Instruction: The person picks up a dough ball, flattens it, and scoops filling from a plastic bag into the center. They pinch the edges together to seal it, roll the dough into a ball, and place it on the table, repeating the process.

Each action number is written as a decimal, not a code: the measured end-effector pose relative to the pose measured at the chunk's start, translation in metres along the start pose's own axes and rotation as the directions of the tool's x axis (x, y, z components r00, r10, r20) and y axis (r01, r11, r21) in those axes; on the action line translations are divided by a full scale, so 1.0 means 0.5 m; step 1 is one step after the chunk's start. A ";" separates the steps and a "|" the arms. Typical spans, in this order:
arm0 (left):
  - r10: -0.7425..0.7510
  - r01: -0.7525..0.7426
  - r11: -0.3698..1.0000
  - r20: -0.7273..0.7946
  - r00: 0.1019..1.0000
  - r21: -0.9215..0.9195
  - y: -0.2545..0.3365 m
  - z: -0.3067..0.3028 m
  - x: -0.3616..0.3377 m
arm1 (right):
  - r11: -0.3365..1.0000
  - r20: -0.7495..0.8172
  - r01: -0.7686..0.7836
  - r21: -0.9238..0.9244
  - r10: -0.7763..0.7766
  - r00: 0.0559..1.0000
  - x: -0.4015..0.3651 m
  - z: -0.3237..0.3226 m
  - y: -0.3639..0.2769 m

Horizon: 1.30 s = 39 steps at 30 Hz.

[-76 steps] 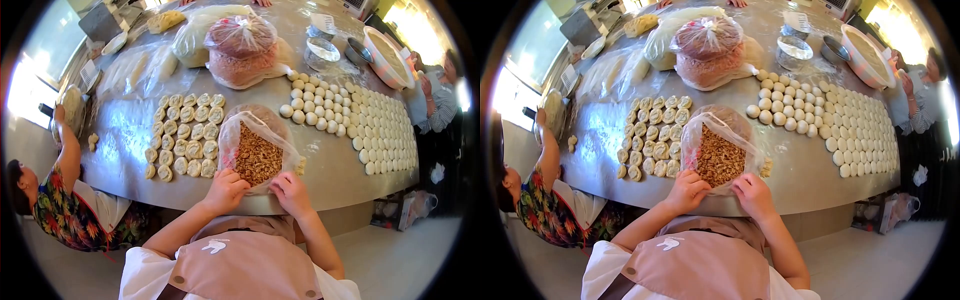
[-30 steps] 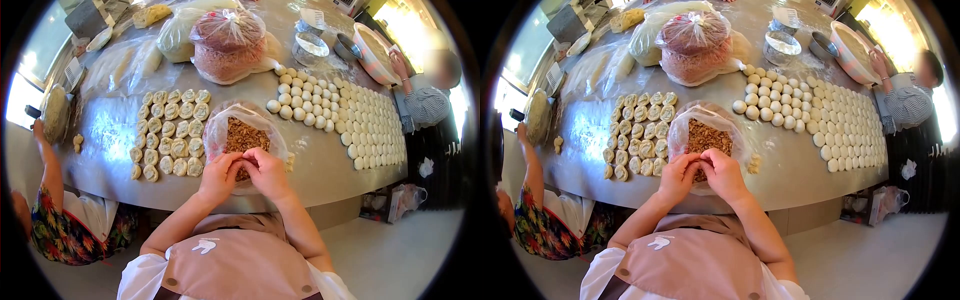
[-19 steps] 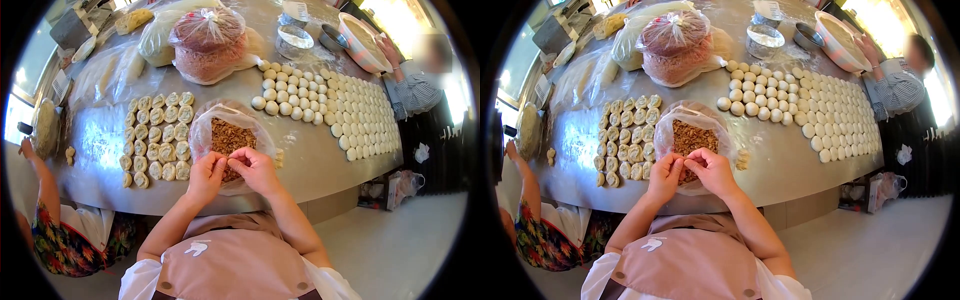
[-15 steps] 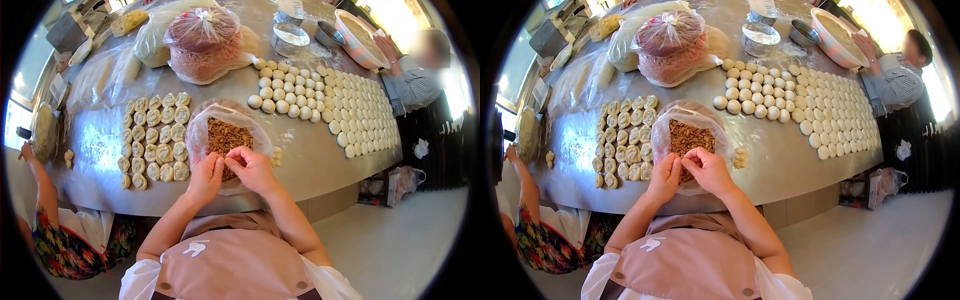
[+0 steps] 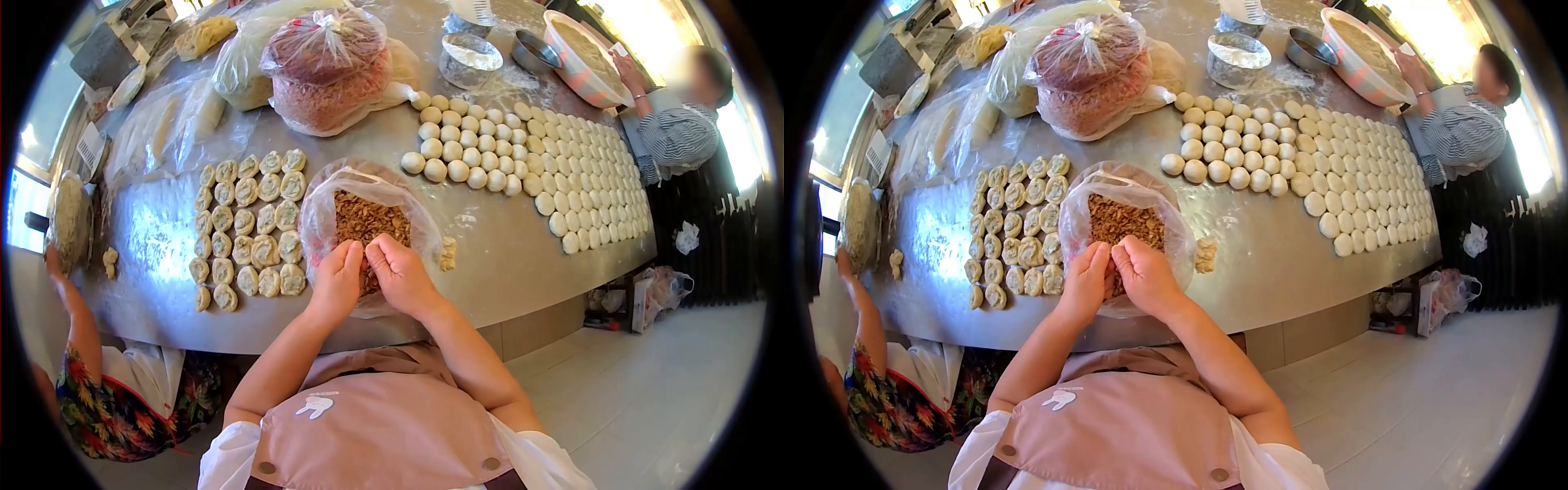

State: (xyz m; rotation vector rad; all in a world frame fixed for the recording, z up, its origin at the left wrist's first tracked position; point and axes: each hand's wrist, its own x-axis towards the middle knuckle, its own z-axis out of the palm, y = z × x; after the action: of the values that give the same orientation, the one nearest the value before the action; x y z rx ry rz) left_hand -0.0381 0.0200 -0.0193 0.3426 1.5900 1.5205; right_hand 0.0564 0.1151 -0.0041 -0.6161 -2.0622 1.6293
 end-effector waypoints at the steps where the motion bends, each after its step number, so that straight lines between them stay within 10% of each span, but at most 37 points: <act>1: -0.076 0.077 0.994 0.022 0.997 -0.078 0.006 0.001 -0.002 | 1.000 -0.002 0.004 -0.011 -0.004 1.000 -0.001 0.000 0.007; 15: -0.253 0.276 0.914 0.115 0.961 -0.296 0.042 -0.017 -0.002 | 0.993 -0.071 0.010 -0.120 -0.019 0.997 0.006 0.003 0.010; 17: 0.083 -0.076 0.977 -0.025 0.996 0.198 0.010 -0.014 0.009 | 0.987 -0.109 -0.086 -0.135 0.072 0.991 0.007 -0.005 0.010; 23: 0.509 -0.449 0.735 0.024 0.860 0.509 0.018 0.008 -0.002 | 0.909 -0.070 0.157 -0.387 -0.198 0.978 0.004 -0.008 -0.009; 34: 0.605 -0.498 0.606 0.048 0.795 0.620 0.021 0.010 -0.014 | 0.977 -0.028 0.020 -0.211 -0.027 0.999 -0.006 -0.011 -0.013; 39: 0.352 -0.356 0.871 0.074 0.933 0.338 0.008 0.009 -0.012 | 0.970 -0.093 0.037 -0.240 -0.061 0.994 -0.008 -0.005 -0.012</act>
State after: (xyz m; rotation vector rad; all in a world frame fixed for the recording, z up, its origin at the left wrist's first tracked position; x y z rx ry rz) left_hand -0.0329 0.0194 -0.0125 0.8824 1.8631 1.4911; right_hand 0.0607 0.1135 0.0019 -0.7046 -2.1972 1.3067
